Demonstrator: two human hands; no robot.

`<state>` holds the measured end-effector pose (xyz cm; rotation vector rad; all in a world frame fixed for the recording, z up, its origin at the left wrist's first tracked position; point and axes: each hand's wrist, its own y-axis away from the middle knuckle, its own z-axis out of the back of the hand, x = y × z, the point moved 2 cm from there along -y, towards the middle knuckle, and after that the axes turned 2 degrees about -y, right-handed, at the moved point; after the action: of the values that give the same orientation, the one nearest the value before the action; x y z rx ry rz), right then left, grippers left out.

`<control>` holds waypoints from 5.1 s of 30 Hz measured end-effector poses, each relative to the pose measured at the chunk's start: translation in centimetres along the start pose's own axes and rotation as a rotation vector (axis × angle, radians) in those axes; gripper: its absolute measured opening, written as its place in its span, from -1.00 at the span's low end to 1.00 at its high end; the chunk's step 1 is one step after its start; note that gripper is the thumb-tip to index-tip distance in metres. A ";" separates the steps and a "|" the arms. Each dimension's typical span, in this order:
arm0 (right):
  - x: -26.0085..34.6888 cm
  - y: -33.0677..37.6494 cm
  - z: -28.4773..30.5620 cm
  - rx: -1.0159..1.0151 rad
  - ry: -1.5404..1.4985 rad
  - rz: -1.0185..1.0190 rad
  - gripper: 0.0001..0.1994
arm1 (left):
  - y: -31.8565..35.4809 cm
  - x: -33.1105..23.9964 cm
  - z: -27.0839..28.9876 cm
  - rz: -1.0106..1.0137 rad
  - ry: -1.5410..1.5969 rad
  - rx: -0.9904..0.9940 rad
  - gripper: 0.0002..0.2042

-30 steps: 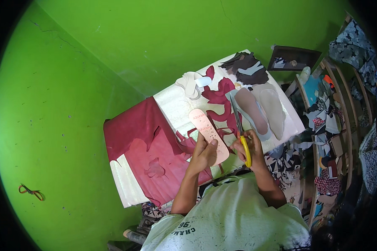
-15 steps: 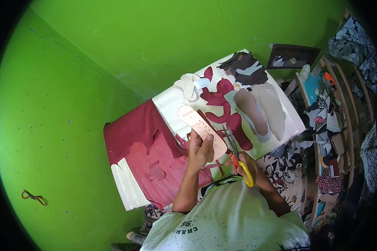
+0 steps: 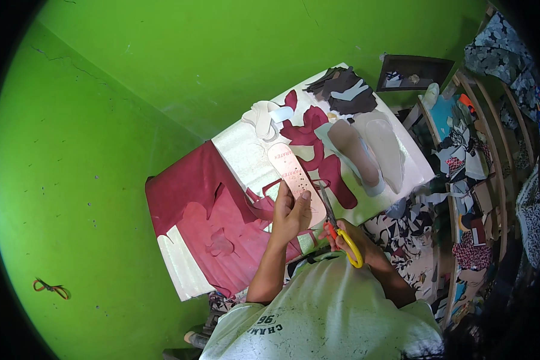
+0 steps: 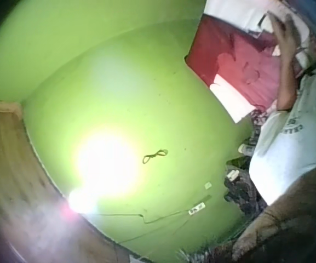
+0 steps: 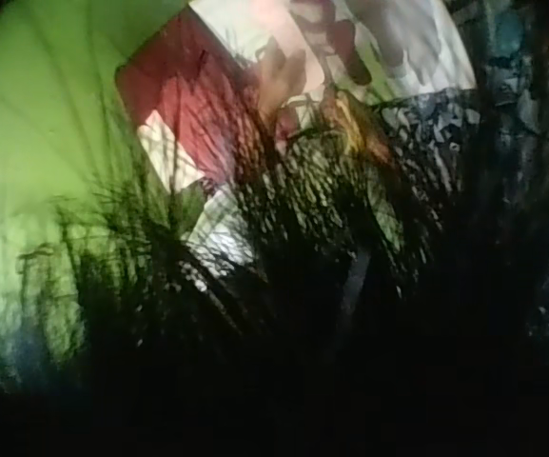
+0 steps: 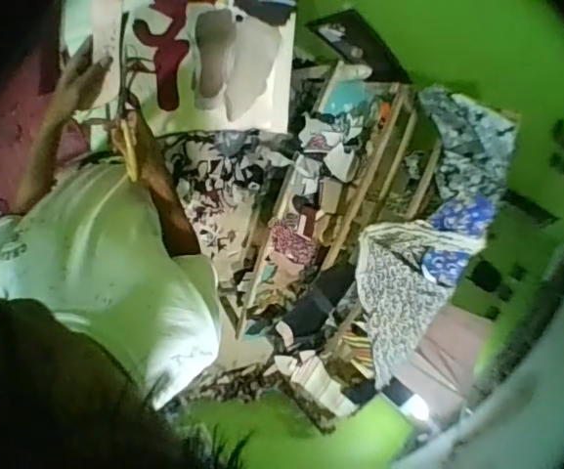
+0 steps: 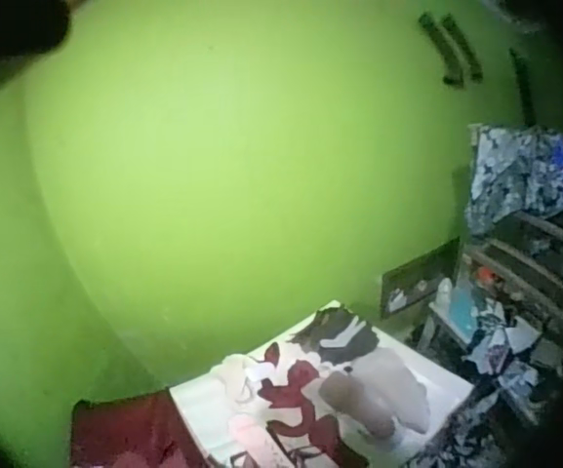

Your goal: Cutting a specific shape out of red fabric using a cardboard template and scissors.

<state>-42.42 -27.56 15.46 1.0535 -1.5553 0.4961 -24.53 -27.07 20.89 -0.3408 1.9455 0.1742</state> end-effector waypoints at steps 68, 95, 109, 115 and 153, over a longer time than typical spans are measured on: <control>-2.4 0.6 -4.5 0.134 0.017 0.080 -0.08 | 3.6 -0.9 2.7 0.052 -0.288 0.058 -0.59; -0.8 0.6 -5.4 0.015 -0.072 0.027 -0.16 | 3.8 -0.5 2.3 0.010 -0.139 0.078 -0.53; -1.9 0.3 -4.8 -0.044 -0.058 0.054 -0.27 | 4.3 0.1 1.4 0.085 -0.128 0.026 -0.61; -2.7 0.1 -4.7 -0.059 -0.127 0.118 -0.31 | 4.4 0.3 1.1 0.114 -0.120 0.044 -0.63; -1.2 0.0 -4.4 -0.063 -0.069 0.022 -0.37 | 4.4 0.8 1.4 0.155 0.047 0.021 -0.61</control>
<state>-40.04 -23.71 15.52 1.0156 -1.6346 0.4264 -24.94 -22.66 19.42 -0.1811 2.0198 0.2480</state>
